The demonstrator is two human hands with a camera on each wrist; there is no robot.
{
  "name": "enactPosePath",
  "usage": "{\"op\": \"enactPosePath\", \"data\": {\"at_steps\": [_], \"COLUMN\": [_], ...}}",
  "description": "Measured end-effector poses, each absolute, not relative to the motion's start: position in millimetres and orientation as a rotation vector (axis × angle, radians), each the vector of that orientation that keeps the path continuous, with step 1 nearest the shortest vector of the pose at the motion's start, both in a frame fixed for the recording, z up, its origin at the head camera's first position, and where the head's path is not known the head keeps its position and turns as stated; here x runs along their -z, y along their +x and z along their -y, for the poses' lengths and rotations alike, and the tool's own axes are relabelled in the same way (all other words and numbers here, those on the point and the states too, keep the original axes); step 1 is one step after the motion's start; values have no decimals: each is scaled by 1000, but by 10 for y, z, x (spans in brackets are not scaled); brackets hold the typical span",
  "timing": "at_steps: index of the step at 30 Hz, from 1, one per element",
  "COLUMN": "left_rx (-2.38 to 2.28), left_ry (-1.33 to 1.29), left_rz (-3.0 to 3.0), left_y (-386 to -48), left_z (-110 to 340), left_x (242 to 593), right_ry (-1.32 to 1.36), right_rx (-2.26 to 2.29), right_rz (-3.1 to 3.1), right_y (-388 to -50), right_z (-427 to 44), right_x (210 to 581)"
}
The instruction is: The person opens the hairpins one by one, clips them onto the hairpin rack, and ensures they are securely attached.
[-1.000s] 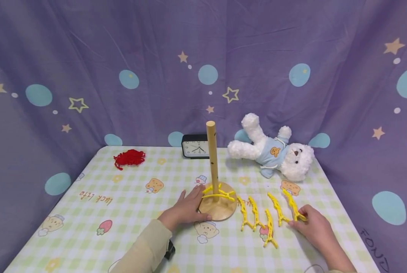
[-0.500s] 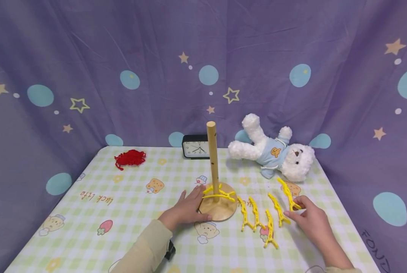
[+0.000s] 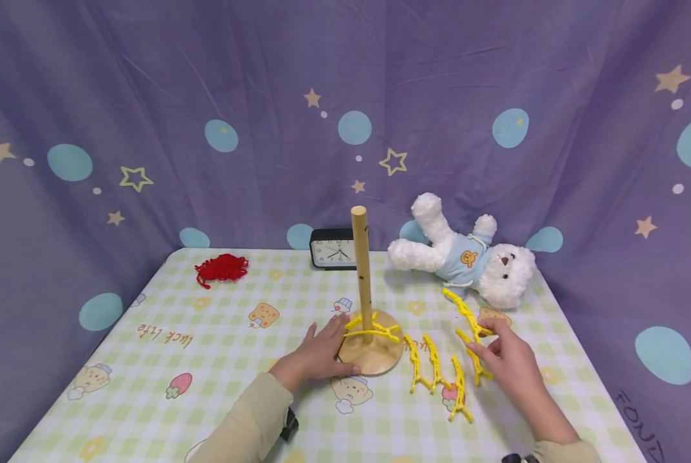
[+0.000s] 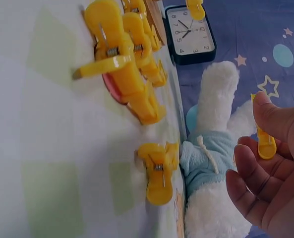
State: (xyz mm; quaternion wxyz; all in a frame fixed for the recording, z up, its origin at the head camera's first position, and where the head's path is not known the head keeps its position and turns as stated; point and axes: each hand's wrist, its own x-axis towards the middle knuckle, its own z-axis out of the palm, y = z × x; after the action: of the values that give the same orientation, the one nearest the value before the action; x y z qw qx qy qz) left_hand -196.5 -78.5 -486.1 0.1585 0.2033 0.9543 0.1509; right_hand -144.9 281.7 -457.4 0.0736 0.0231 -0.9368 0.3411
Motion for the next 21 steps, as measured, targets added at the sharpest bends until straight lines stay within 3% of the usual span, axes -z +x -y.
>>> {"op": "enactPosePath", "data": {"at_steps": [21], "left_rx": [-451], "left_ry": [607], "left_rz": [-2729], "left_y": [-1956], "left_z": [791], "left_x": [4859], "right_ry": [298], "right_rx": [-941], "right_rz": [2745], "right_y": [-1578], "right_z": [-2455], "right_x": [4495]}}
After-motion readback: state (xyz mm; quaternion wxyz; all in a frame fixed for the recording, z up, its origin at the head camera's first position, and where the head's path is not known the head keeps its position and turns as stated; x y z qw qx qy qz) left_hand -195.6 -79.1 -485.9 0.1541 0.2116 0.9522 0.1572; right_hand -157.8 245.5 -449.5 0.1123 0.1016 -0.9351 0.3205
